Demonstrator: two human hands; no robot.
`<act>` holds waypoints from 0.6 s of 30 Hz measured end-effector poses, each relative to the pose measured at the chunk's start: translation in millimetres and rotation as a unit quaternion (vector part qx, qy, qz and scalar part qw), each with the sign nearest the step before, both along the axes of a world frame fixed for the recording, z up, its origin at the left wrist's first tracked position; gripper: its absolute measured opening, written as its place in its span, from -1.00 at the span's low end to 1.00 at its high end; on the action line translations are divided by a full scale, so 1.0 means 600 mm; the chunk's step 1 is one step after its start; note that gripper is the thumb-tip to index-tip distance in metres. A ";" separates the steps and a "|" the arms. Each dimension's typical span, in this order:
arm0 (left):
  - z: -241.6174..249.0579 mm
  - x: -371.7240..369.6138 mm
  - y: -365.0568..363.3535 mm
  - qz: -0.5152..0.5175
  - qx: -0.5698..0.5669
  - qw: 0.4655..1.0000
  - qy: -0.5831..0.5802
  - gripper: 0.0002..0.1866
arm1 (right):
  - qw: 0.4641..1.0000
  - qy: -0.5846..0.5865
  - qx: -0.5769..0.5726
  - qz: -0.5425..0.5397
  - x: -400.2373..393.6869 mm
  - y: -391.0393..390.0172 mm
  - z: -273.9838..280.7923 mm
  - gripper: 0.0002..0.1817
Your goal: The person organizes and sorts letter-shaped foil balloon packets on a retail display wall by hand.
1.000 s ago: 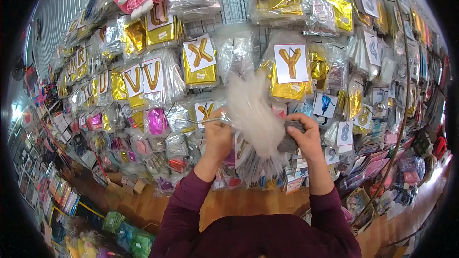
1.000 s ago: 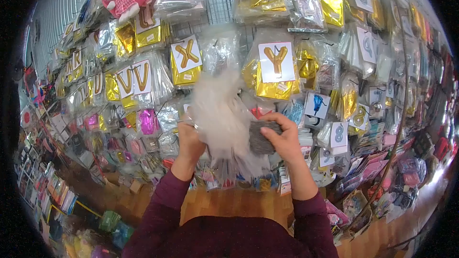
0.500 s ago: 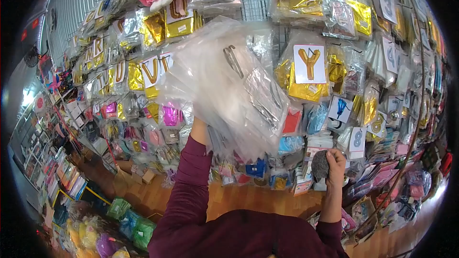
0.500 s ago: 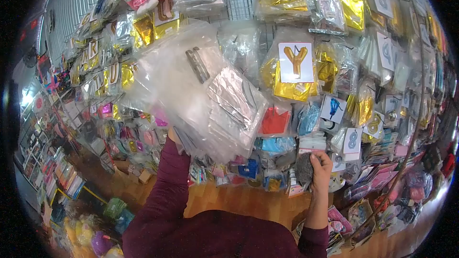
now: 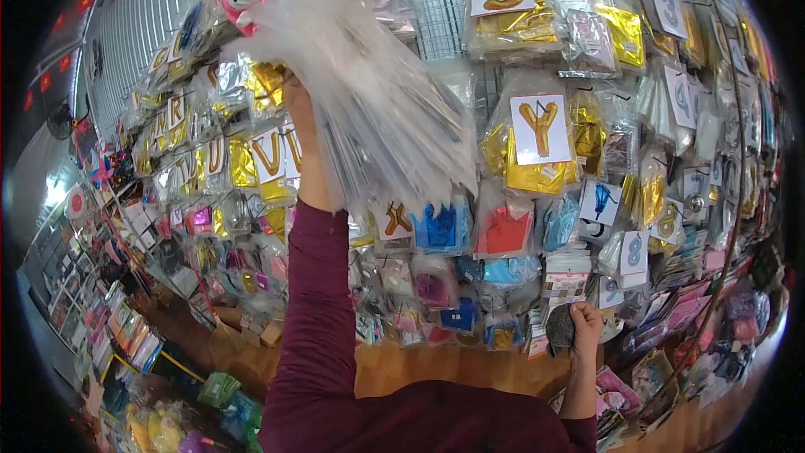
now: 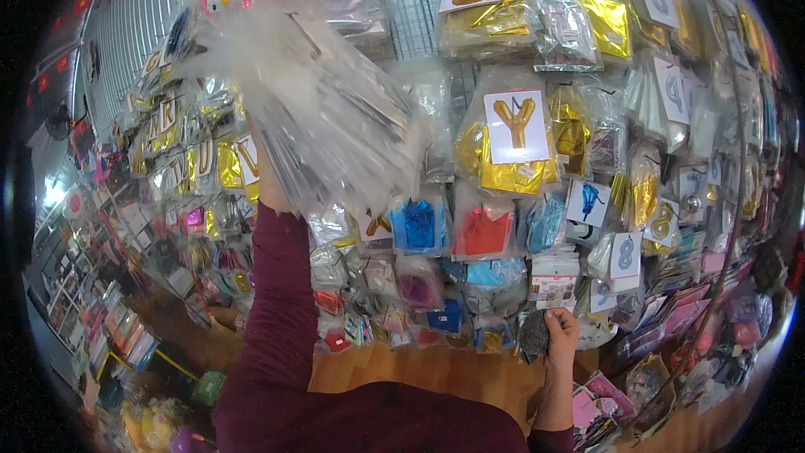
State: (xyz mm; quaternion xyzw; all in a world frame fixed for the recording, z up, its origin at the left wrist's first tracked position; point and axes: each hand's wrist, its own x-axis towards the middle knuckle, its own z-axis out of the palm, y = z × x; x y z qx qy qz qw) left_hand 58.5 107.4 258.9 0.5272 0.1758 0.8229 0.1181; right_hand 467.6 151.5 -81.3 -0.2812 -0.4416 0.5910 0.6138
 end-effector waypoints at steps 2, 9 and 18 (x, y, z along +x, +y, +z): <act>0.043 -0.018 0.007 -0.005 0.006 1.000 0.001 -0.73 | 1.000 0.019 -0.015 -0.013 0.001 0.004 -0.020 -0.91; 0.161 0.107 -0.004 0.320 0.174 0.915 0.176 -0.81 | 0.998 0.032 -0.043 -0.037 0.011 0.016 -0.040 -0.89; 0.255 0.103 0.075 0.247 0.195 0.933 0.175 -0.79 | 0.993 0.053 -0.043 -0.098 -0.004 0.042 -0.078 -0.86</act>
